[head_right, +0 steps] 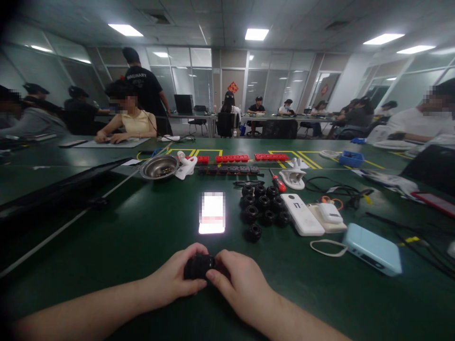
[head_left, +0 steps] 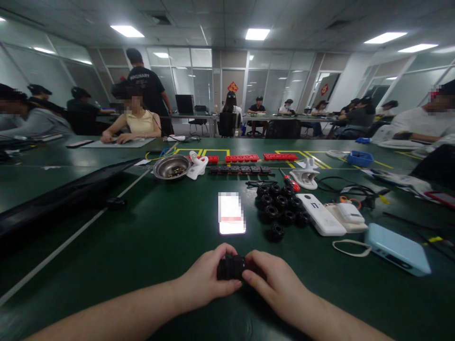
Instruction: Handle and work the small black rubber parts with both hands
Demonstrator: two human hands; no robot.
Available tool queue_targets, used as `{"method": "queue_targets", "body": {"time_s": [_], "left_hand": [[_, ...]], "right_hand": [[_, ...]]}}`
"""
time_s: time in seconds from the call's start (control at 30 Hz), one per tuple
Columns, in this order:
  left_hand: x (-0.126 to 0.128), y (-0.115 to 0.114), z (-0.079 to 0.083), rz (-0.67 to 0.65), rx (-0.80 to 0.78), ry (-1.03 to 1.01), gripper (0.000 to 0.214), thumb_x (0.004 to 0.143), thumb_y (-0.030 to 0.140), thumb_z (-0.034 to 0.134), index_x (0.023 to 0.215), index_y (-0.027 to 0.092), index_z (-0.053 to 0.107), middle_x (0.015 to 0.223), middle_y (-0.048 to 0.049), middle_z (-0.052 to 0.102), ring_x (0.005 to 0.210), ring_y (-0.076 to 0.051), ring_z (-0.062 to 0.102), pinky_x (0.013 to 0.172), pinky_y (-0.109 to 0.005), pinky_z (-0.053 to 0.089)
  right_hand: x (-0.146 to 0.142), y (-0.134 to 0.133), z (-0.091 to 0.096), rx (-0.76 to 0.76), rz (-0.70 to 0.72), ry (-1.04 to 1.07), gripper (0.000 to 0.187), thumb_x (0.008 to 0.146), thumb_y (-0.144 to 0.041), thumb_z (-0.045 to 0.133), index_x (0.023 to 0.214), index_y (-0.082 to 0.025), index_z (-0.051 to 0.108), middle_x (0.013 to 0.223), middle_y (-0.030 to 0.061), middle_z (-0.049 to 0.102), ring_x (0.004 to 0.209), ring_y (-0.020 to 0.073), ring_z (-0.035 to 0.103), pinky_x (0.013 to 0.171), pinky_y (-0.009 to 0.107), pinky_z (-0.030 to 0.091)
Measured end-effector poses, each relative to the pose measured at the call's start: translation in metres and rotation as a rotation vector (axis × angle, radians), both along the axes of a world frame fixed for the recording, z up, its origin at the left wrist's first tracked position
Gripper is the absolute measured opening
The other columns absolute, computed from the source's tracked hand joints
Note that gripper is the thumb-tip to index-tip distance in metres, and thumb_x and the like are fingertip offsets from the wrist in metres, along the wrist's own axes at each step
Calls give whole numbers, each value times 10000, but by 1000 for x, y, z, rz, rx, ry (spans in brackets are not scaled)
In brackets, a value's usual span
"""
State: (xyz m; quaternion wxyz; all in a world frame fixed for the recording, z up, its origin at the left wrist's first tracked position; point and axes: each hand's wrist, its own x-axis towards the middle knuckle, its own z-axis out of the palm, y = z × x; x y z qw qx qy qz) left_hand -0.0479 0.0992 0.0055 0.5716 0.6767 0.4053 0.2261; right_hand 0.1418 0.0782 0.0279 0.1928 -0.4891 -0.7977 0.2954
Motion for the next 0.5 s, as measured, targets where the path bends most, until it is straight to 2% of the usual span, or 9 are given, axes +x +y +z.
{"method": "queue_targets", "body": {"time_s": [0.1, 0.2, 0.3, 0.4, 0.5], "left_hand": [[0, 1, -3, -24, -79, -111, 447, 651, 407, 648, 971, 159, 457, 778, -4, 531, 549, -94, 512, 503, -221, 429], [1, 2, -5, -50, -114, -186, 437, 669, 470, 609, 896, 121, 477, 649, 11, 525, 531, -99, 508, 508, -227, 429], [2, 1, -3, -36, -81, -159, 371, 686, 392, 622, 907, 139, 466, 719, 7, 523, 537, -87, 506, 491, -208, 416], [1, 0, -2, -1, -53, -82, 374, 684, 285, 638, 976, 182, 429, 812, 8, 508, 545, -79, 507, 479, -200, 413], [1, 0, -3, -9, 9, -33, 397, 663, 273, 660, 980, 190, 435, 806, 12, 511, 570, -90, 507, 492, -203, 412]], "right_hand": [[0, 0, 0, -1, 22, 45, 112, 791, -248, 522, 871, -174, 548, 773, 19, 582, 676, 146, 520, 595, 246, 384], [1, -1, 2, -8, 42, 103, 222, 747, -197, 565, 963, -190, 516, 828, 11, 578, 709, 142, 525, 617, 240, 390], [1, -2, 3, -6, 20, 85, 212, 753, -234, 564, 954, -193, 510, 812, 7, 572, 697, 145, 519, 603, 244, 386], [0, 0, 1, -2, -1, 30, 141, 826, -291, 469, 876, -179, 539, 760, 17, 574, 669, 152, 514, 589, 257, 378], [0, 2, -1, -13, 10, 2, 153, 835, -279, 453, 824, -170, 559, 740, 25, 580, 663, 156, 517, 593, 262, 380]]}}
